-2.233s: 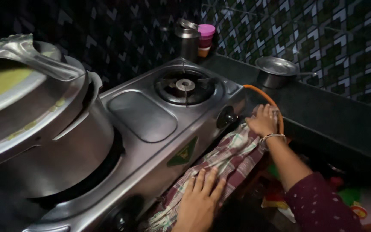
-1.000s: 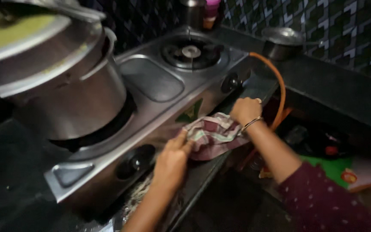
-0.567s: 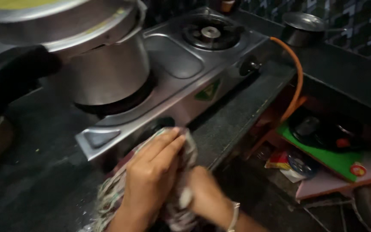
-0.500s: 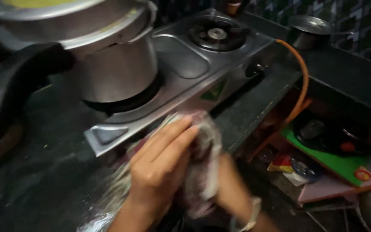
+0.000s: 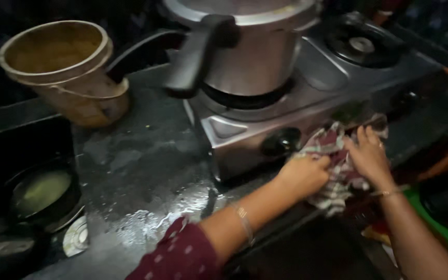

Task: The person wipes down the kitchen counter around a stove and pressure cooker with a cloth, and then washes several dishes and a pot in a sink using their hands under running water.

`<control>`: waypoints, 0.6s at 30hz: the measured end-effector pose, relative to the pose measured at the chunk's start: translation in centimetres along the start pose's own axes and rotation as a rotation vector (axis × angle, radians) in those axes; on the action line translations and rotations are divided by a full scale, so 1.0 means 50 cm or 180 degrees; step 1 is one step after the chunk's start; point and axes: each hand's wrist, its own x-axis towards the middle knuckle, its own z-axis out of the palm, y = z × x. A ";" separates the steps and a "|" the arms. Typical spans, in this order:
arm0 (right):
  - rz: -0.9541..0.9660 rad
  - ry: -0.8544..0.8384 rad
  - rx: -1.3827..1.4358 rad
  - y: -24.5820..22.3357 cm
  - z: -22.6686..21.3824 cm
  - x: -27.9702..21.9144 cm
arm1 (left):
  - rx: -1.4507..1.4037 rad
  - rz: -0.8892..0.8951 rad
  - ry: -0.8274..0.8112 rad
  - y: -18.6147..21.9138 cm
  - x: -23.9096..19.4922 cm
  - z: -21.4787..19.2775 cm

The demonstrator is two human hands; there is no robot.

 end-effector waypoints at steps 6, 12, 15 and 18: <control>-0.0782 -0.0102 -0.1161 -0.347 -0.002 -0.210 | -0.0489 -0.0599 -0.0281 -0.012 -0.345 -0.215; -0.1642 -0.1224 0.1234 -0.770 -0.023 -0.441 | -0.1002 -0.2637 -0.0325 -0.067 -0.677 -0.445; -0.1608 -0.2123 0.2027 -0.919 -0.044 -0.463 | -0.0567 -0.2358 0.0509 -0.118 -0.796 -0.483; -0.1537 -0.1639 0.3034 -1.085 -0.009 -0.401 | -0.1399 -0.2954 0.0321 -0.184 -0.861 -0.538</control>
